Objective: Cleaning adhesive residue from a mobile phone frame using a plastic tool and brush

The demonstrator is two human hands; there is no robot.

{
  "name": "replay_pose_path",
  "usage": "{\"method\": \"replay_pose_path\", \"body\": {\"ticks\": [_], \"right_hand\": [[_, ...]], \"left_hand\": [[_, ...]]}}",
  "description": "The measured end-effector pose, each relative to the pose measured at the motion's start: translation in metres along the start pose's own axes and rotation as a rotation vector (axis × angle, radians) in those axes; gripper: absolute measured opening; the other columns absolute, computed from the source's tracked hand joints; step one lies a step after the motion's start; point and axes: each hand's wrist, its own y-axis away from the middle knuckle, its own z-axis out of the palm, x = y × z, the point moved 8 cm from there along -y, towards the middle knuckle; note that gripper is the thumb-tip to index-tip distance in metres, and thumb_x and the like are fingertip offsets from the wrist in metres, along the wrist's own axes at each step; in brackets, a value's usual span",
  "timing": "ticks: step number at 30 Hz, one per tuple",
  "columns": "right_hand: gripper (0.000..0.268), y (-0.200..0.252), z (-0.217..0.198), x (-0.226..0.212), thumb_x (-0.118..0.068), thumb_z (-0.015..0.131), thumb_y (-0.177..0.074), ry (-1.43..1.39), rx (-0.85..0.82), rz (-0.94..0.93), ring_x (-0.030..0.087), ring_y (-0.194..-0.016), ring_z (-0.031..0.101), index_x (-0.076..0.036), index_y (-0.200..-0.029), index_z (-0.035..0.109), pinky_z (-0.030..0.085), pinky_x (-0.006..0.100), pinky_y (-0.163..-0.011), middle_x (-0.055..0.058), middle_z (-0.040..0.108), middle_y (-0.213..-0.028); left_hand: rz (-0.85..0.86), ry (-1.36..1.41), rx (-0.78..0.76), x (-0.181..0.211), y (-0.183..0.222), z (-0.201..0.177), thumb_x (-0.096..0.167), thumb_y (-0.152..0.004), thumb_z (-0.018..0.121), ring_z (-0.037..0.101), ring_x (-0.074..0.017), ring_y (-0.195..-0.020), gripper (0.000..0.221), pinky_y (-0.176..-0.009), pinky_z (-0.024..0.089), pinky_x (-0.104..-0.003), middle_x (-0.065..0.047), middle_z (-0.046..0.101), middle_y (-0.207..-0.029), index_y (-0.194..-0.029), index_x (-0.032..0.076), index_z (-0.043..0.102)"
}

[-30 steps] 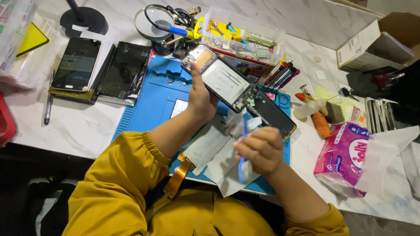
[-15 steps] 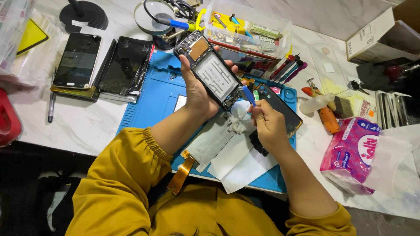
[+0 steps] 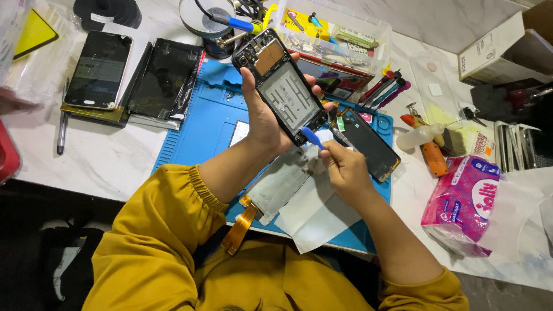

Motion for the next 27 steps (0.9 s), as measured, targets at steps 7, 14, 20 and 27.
{"method": "replay_pose_path", "body": {"ticks": [7, 14, 20, 27], "right_hand": [[0.018, -0.001, -0.012, 0.004, -0.012, 0.05, -0.109, 0.013, 0.078, 0.059, 0.013, -0.06, 0.044, -0.009, -0.094, 0.06, 0.033, 0.029, -0.056, 0.001, 0.054, -0.073], [0.022, -0.006, -0.022, -0.003, -0.018, 0.049, -0.112, 0.065, 0.141, -0.024, 0.013, -0.064, 0.044, -0.007, -0.096, 0.061, 0.035, 0.029, -0.059, 0.001, 0.052, -0.075], [0.023, 0.002, 0.002, -0.005, -0.025, 0.048, -0.109, -0.005, -0.015, -0.092, 0.016, -0.06, 0.043, -0.01, -0.097, 0.061, 0.035, 0.033, -0.059, 0.0, 0.048, -0.07], [0.02, 0.002, -0.043, 0.003, -0.019, 0.055, -0.112, 0.198, 0.327, -0.07, 0.017, -0.064, 0.047, -0.003, -0.109, 0.065, 0.038, 0.033, -0.058, 0.004, 0.056, -0.077]], "left_hand": [[-0.014, 0.018, -0.039, 0.002, 0.001, 0.011, 0.077, -0.081, 0.057, 0.067, -0.0291, -0.088, 0.079, -0.084, 0.057, -0.059, -0.015, 0.067, -0.096, -0.124, 0.01, 0.061], [-0.035, 0.06, -0.04, 0.002, -0.002, 0.008, 0.078, -0.079, 0.057, 0.066, -0.0307, -0.09, 0.081, -0.087, 0.053, -0.062, -0.016, 0.066, -0.1, -0.125, 0.011, 0.06], [-0.078, 0.097, 0.03, -0.001, 0.0, 0.007, 0.08, -0.077, 0.056, 0.065, -0.0305, -0.088, 0.084, -0.087, 0.054, -0.065, -0.016, 0.067, -0.097, -0.127, 0.012, 0.058], [-0.123, 0.136, 0.001, -0.003, -0.001, 0.005, 0.082, -0.082, 0.049, 0.067, -0.032, -0.092, 0.084, -0.091, 0.053, -0.063, -0.017, 0.066, -0.101, -0.128, 0.013, 0.058]]}}
